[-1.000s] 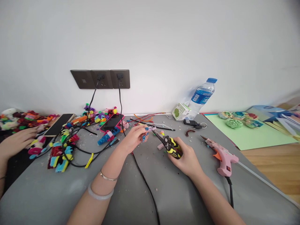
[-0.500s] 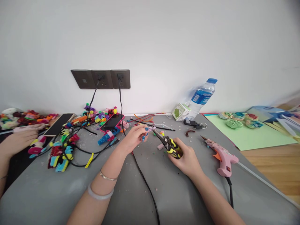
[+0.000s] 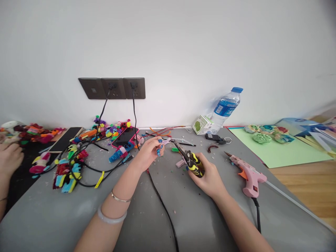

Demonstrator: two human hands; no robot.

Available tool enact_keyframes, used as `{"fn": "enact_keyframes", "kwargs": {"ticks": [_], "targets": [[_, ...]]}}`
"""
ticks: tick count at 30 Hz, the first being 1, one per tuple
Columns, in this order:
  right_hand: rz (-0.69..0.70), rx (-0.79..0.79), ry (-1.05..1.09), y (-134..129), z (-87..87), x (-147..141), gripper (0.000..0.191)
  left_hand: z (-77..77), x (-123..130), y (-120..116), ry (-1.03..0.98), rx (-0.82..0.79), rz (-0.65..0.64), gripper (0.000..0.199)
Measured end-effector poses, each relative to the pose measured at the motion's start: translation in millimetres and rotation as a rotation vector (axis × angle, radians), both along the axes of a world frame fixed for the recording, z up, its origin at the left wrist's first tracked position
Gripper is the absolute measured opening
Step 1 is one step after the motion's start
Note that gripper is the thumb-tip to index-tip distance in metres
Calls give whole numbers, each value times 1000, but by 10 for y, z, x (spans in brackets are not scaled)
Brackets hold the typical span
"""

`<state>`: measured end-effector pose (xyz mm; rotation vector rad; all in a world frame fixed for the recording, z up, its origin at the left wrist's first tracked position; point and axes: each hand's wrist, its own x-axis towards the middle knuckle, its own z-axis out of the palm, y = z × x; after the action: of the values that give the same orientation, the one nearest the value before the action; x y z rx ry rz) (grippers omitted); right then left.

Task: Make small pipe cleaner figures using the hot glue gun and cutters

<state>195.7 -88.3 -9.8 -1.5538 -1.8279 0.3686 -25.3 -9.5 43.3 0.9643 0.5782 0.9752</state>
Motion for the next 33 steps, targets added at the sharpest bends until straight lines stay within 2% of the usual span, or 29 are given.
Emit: {"fn": "enact_keyframes", "kwargs": {"ticks": [16, 22, 33], "targets": [[55, 10, 0, -22, 14, -9, 28, -6, 19, -28, 140, -8, -8, 22], [59, 11, 15, -22, 30, -18, 23, 5, 10, -37, 161, 8, -20, 22], [36, 68, 10, -16, 45, -28, 17, -16, -54, -30, 158, 119, -152, 23]]}}
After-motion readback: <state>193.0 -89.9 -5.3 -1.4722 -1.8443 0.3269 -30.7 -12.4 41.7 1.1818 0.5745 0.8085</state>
